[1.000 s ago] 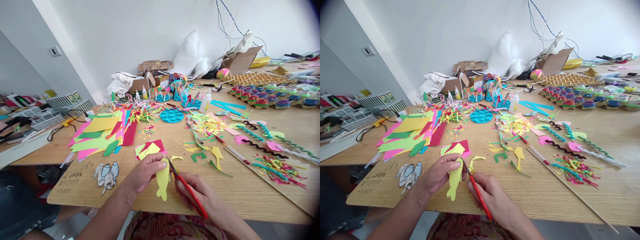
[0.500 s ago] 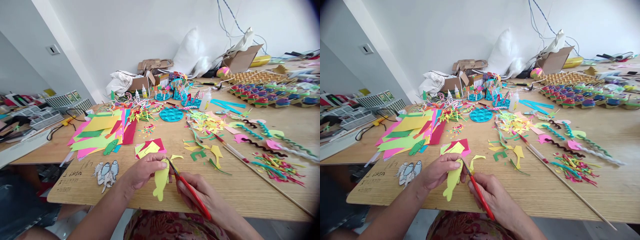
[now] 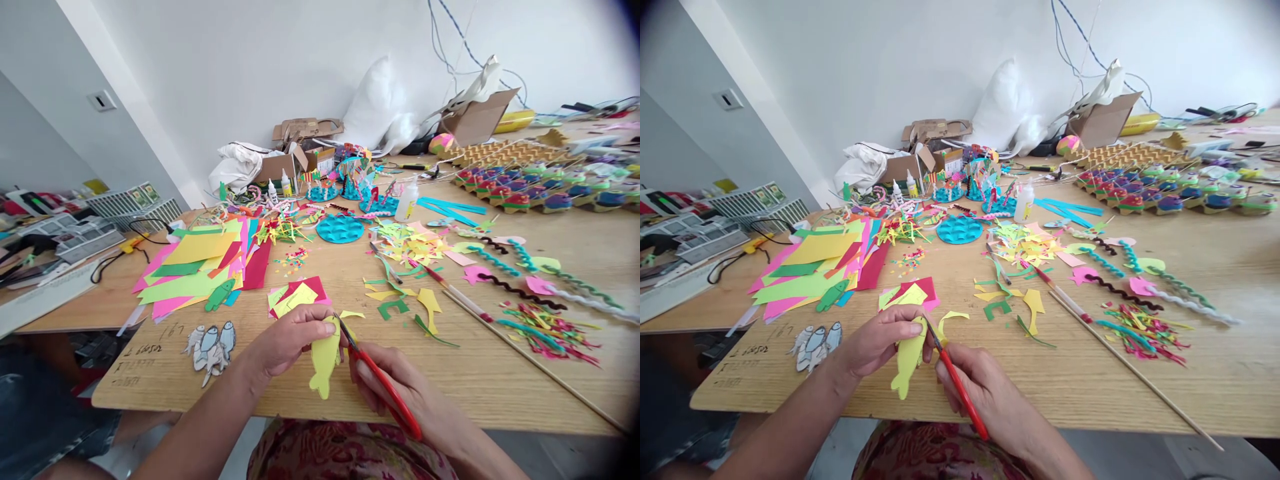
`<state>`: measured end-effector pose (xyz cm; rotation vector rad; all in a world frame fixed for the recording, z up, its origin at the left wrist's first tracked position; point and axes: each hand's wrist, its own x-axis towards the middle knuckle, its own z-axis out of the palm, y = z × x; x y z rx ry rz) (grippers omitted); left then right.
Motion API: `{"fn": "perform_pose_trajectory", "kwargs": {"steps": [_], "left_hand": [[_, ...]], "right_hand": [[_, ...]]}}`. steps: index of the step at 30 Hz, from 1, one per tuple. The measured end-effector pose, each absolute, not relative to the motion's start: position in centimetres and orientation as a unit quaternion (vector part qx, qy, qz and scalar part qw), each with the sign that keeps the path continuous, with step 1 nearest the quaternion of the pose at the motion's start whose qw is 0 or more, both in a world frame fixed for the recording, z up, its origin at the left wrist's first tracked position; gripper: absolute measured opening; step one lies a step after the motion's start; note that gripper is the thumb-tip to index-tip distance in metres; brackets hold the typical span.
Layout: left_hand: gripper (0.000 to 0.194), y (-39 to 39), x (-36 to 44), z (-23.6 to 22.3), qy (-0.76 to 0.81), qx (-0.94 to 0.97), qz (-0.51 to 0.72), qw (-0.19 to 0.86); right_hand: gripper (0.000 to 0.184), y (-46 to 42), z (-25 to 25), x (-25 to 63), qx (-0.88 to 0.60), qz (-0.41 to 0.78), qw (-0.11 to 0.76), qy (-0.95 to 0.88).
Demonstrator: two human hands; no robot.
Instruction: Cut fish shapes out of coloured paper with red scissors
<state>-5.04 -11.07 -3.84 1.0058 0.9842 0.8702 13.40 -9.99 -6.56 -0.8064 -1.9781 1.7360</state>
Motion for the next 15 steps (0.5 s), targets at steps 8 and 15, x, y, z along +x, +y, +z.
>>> {"fn": "perform_pose_trajectory", "kwargs": {"steps": [8,15], "left_hand": [[0.017,-11.14,-4.58,-4.15,0.447,0.442,0.412,0.659],[0.022,-11.28,-4.04,-4.05,0.468,0.442,0.437,0.628]], "right_hand": [[0.037,-9.97,-6.62,13.45,-0.295,0.604,0.205,-0.712],[0.040,-9.95,-6.15,13.06,-0.311,0.587,0.217,-0.715]]}}
